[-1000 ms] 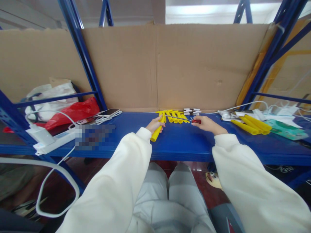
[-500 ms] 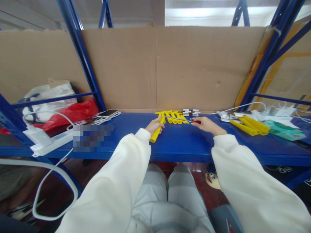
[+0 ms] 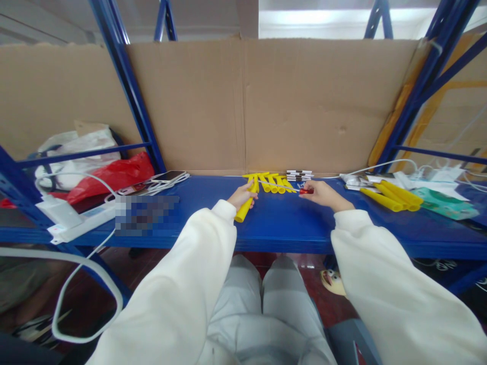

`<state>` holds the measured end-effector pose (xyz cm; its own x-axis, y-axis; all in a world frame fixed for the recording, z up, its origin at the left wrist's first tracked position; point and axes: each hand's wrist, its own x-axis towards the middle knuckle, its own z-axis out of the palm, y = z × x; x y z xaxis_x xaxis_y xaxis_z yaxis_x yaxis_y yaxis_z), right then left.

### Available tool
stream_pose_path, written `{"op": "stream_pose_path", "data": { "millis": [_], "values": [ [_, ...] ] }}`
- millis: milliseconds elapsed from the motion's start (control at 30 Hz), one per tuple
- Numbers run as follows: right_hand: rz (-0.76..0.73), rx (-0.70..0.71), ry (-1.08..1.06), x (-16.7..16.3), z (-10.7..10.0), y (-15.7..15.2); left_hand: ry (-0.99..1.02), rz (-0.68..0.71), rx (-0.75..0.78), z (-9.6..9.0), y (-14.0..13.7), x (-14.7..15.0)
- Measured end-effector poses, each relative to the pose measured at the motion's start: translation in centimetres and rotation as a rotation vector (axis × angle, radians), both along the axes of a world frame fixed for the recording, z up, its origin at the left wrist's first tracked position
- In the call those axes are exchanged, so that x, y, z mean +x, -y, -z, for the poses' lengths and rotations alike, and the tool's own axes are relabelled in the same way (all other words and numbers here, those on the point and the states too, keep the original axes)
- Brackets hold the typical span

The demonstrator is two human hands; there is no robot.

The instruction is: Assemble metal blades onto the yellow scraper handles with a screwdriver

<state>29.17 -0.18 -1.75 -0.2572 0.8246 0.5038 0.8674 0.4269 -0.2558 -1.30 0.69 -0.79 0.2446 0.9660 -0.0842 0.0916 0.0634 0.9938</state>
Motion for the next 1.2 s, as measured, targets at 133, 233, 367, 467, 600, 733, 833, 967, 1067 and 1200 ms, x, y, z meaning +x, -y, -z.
{"op": "stream_pose_path", "data": {
  "millis": [133, 233, 367, 467, 600, 733, 833, 967, 1067, 1200],
  "values": [
    [-0.091, -0.103, -0.013, -0.2, -0.1, 0.4, -0.019, -0.021, -0.002, -0.2, 0.2, 0.1],
    [-0.105, -0.116, -0.048, -0.4, 0.0, 0.3, -0.016, -0.02, 0.002, -0.2, 0.2, 0.1],
    [-0.027, -0.043, -0.098, -0.3, 0.5, -0.5, -0.008, -0.009, 0.007, 0.0, 0.0, 0.0],
    [0.045, 0.008, -0.064, -0.1, 0.7, -0.7, -0.02, -0.003, 0.013, 0.1, -0.2, -0.1],
    [0.007, 0.027, -0.034, -0.2, 0.3, -0.2, -0.042, -0.008, 0.018, 0.1, -0.2, -0.1],
    [-0.046, -0.029, -0.019, -0.4, -0.1, 0.4, -0.039, -0.014, 0.013, -0.1, 0.0, 0.0],
    [-0.083, -0.075, -0.042, -0.6, -0.2, 0.4, -0.031, -0.023, 0.009, -0.2, 0.2, 0.1],
    [-0.062, -0.1, -0.114, -0.6, 0.1, 0.0, -0.025, -0.026, 0.009, -0.3, 0.3, 0.2],
    [0.017, -0.065, -0.115, -0.4, 0.3, -0.3, -0.033, -0.02, 0.012, -0.3, 0.4, 0.2],
    [0.009, -0.026, -0.083, -0.1, 0.4, -0.3, -0.042, -0.023, 0.007, -0.3, 0.5, 0.2]
  ]
}}
